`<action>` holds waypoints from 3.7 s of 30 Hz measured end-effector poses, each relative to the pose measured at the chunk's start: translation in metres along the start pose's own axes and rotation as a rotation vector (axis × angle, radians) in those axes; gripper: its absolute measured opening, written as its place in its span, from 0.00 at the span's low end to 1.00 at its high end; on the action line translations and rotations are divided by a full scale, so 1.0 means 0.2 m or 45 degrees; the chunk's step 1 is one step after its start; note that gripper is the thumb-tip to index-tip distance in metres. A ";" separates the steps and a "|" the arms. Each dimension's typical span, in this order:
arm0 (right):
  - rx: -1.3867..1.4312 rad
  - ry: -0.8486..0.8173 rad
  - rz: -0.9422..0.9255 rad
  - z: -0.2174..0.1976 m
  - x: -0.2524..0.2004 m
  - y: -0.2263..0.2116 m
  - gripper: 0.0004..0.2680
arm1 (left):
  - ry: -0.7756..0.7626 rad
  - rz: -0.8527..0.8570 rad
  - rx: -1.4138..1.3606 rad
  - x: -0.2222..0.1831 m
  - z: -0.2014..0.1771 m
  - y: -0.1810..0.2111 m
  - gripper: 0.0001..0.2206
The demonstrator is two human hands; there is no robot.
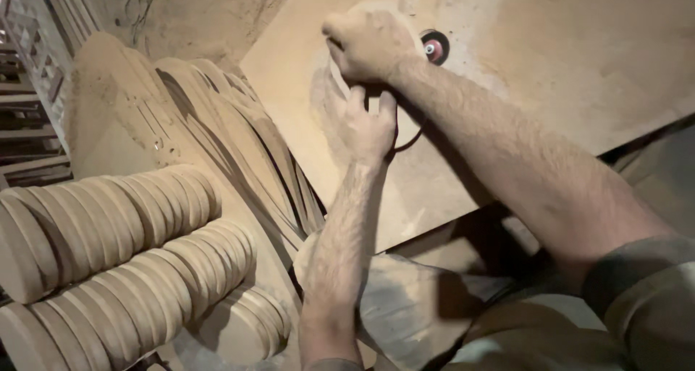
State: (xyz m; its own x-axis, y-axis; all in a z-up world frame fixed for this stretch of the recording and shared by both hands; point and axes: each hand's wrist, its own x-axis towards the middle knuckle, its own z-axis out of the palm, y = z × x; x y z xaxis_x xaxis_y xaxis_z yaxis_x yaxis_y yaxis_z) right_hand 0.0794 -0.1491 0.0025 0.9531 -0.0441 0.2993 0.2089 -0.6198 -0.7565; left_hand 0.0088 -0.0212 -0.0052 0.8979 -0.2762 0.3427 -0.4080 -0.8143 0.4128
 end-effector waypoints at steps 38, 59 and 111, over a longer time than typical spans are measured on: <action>0.050 0.220 0.173 -0.03 -0.42 -0.23 0.08 | -0.690 0.308 -0.071 -0.15 -0.50 -0.05 0.31; 0.007 0.341 0.031 0.28 -0.02 0.00 0.08 | -0.178 -0.174 0.011 -0.13 -0.02 0.00 0.25; 0.321 -0.728 0.229 -0.13 -0.74 -0.15 0.14 | 0.451 0.283 0.082 -1.38 -0.50 0.45 0.14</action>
State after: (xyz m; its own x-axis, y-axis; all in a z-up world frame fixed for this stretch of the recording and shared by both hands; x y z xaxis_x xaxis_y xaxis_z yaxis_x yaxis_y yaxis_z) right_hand -0.0732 -0.1443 -0.0035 0.9296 0.3372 -0.1490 0.0138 -0.4359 -0.8999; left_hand -0.2918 0.0326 0.0230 0.6726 -0.2653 0.6908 -0.5641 -0.7881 0.2465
